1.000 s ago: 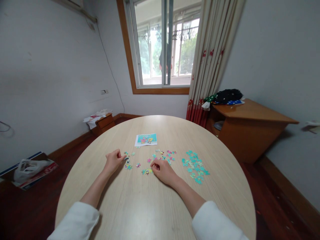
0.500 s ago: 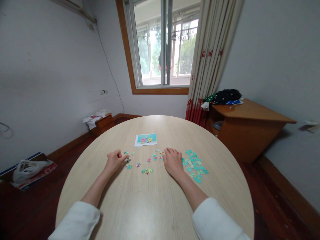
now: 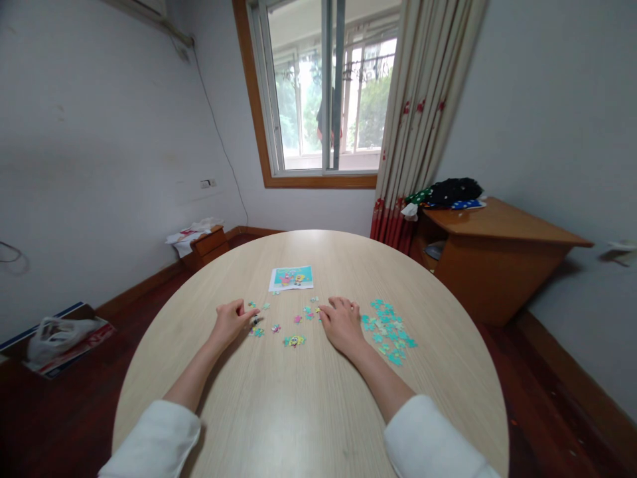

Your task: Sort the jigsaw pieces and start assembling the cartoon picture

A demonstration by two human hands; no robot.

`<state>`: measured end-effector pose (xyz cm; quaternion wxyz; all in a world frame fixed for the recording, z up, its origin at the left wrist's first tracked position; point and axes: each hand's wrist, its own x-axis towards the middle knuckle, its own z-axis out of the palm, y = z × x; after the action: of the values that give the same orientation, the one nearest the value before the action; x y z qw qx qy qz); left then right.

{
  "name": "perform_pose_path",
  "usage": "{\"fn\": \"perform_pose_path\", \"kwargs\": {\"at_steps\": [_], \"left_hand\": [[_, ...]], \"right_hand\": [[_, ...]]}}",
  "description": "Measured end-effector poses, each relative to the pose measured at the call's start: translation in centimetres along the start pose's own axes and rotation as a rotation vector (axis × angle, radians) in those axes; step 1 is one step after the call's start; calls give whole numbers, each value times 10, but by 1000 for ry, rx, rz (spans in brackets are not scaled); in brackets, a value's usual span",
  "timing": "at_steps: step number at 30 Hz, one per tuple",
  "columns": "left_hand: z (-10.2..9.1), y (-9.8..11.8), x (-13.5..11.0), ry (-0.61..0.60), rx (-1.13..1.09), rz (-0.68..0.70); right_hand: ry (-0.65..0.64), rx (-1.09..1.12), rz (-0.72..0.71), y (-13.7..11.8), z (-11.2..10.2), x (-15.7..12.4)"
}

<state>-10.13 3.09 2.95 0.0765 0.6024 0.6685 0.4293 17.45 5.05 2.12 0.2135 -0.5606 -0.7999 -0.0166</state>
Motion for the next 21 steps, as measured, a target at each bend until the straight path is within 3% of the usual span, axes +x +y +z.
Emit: {"fn": "perform_pose_path", "kwargs": {"at_steps": [10, 21], "left_hand": [[-2, 4, -1, -43, 156, 8], [1, -1, 0, -65, 176, 7]], "right_hand": [[95, 182, -85, 1, 9, -3], [47, 182, -92, 2, 11, -1]]}}
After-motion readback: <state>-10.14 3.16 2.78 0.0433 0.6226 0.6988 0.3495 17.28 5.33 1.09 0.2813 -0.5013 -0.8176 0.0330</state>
